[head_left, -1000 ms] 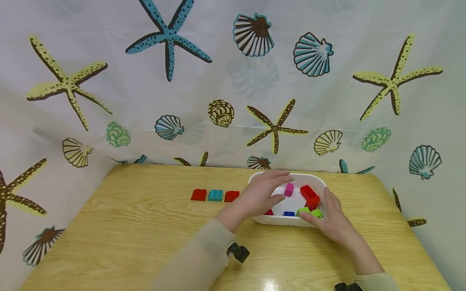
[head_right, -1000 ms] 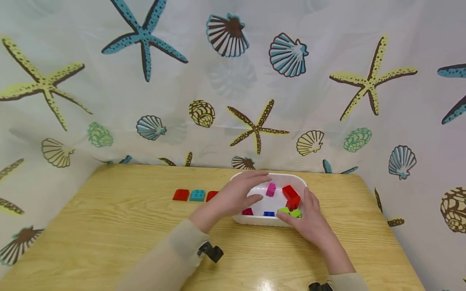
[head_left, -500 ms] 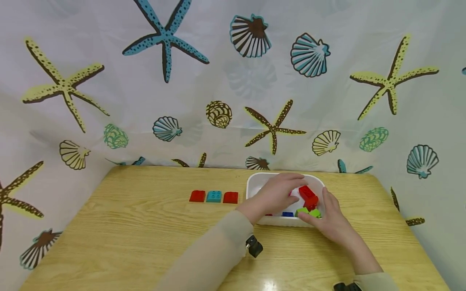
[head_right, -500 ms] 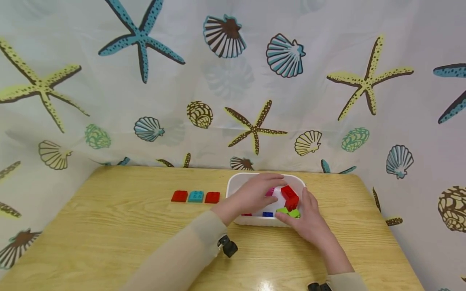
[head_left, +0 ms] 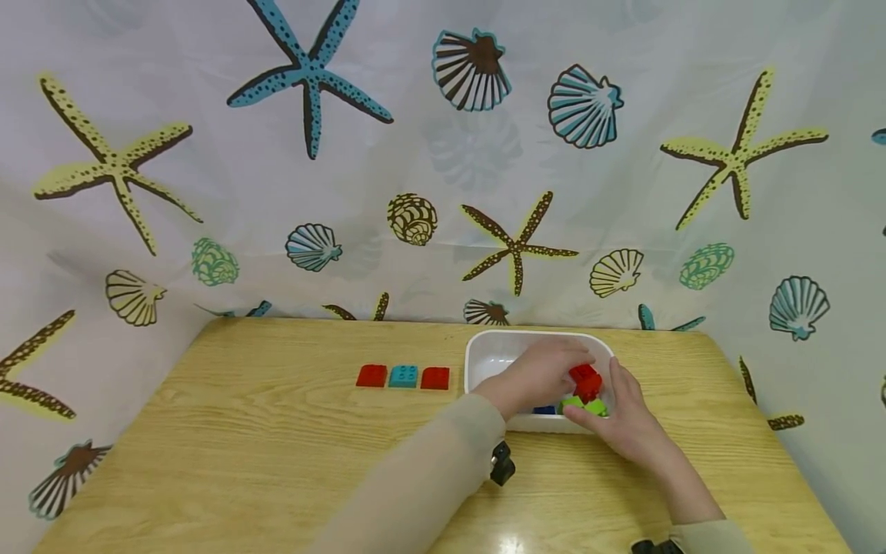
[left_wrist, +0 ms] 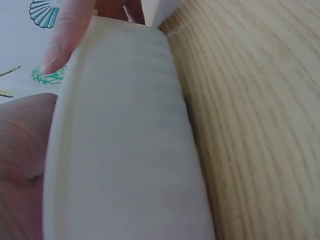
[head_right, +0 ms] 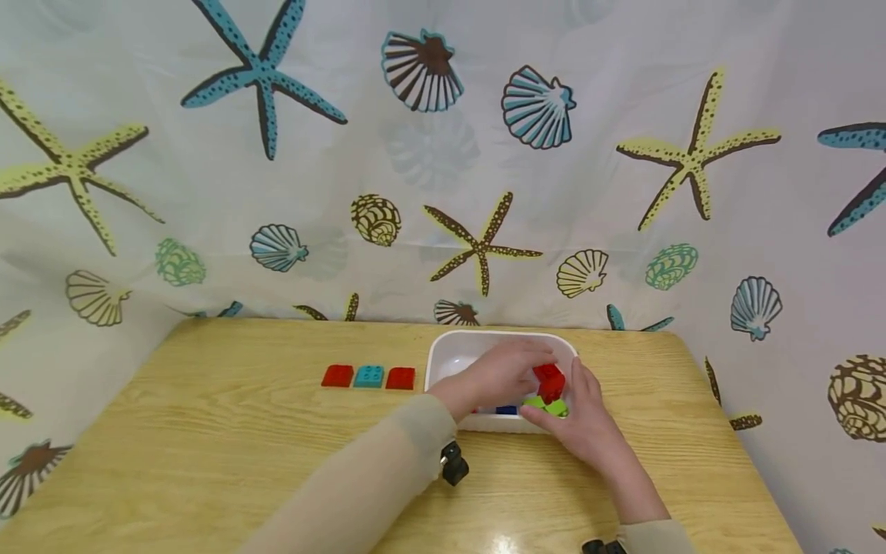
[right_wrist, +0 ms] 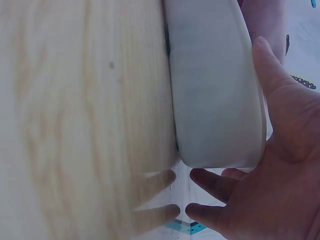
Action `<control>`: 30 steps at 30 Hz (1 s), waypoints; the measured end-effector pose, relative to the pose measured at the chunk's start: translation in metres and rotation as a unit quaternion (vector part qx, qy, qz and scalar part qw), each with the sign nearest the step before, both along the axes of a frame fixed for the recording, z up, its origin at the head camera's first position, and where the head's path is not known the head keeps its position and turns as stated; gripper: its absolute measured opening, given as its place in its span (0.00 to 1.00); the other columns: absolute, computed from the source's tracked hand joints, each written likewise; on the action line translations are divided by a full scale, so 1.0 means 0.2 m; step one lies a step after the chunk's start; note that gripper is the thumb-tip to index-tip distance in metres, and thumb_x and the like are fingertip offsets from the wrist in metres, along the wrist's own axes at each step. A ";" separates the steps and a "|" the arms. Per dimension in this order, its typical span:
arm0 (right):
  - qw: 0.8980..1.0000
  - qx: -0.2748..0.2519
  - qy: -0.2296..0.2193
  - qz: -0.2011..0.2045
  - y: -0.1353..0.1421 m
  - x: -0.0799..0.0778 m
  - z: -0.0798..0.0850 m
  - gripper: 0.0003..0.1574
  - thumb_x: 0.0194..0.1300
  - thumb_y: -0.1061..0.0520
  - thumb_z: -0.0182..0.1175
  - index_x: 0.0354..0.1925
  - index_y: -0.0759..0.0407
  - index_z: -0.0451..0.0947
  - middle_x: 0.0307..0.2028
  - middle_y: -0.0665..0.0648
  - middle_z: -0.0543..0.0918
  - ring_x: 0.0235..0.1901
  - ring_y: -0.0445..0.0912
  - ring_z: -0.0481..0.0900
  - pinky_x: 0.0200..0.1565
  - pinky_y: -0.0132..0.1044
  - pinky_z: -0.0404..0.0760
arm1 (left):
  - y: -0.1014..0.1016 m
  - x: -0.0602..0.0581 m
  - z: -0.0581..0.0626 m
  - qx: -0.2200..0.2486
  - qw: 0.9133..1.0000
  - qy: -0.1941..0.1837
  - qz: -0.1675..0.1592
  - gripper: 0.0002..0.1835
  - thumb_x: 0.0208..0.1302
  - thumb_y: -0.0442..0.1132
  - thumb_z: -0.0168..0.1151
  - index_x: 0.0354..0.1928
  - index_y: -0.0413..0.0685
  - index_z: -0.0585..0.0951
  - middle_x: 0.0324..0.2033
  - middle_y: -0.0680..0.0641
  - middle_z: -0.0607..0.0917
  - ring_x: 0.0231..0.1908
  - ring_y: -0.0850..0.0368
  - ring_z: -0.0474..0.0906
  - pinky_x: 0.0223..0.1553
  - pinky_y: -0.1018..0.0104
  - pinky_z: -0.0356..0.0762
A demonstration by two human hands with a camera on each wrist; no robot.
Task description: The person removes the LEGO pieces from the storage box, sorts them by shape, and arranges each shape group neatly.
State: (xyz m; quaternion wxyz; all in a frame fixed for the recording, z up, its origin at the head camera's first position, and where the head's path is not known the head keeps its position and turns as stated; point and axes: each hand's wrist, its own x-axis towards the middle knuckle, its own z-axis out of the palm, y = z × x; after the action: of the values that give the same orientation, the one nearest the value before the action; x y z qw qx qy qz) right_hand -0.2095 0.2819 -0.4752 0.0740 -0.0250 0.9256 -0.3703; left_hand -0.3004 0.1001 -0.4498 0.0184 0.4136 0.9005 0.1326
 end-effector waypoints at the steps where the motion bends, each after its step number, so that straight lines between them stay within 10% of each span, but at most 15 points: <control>1: 1.000 -0.003 0.000 0.001 0.00 0.00 0.00 0.84 0.72 0.28 0.70 0.87 0.67 0.24 0.85 0.78 0.33 0.80 0.79 0.51 0.75 0.77 0.58 | 0.01 0.00 -0.01 0.000 1.000 0.003 -0.002 0.27 0.79 0.35 0.67 0.76 0.54 0.81 0.73 0.54 0.80 0.74 0.57 0.73 0.79 0.65 0.61; 10: 1.000 -0.007 0.007 0.009 0.00 0.00 0.01 0.84 0.73 0.30 0.70 0.86 0.70 0.23 0.84 0.80 0.33 0.80 0.79 0.50 0.76 0.75 0.58 | 0.03 -0.02 -0.08 0.013 0.999 0.032 -0.011 0.17 0.81 0.35 0.64 0.66 0.56 0.86 0.57 0.57 0.86 0.62 0.58 0.78 0.74 0.66 0.68; 30: 1.000 0.010 0.008 -0.003 0.01 -0.01 -0.01 0.84 0.72 0.28 0.70 0.87 0.70 0.25 0.85 0.79 0.36 0.79 0.79 0.54 0.74 0.75 0.63 | 0.05 -0.02 -0.13 -0.024 0.998 0.020 0.063 0.20 0.80 0.43 0.68 0.70 0.64 0.85 0.64 0.61 0.86 0.70 0.57 0.76 0.79 0.57 0.62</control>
State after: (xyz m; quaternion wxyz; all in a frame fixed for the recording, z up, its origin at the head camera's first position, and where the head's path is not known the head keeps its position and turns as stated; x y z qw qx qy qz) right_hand -0.2115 0.2833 -0.4770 0.0660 -0.0243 0.9297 -0.3615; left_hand -0.3047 0.1107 -0.4748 0.0022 0.3581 0.9279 0.1034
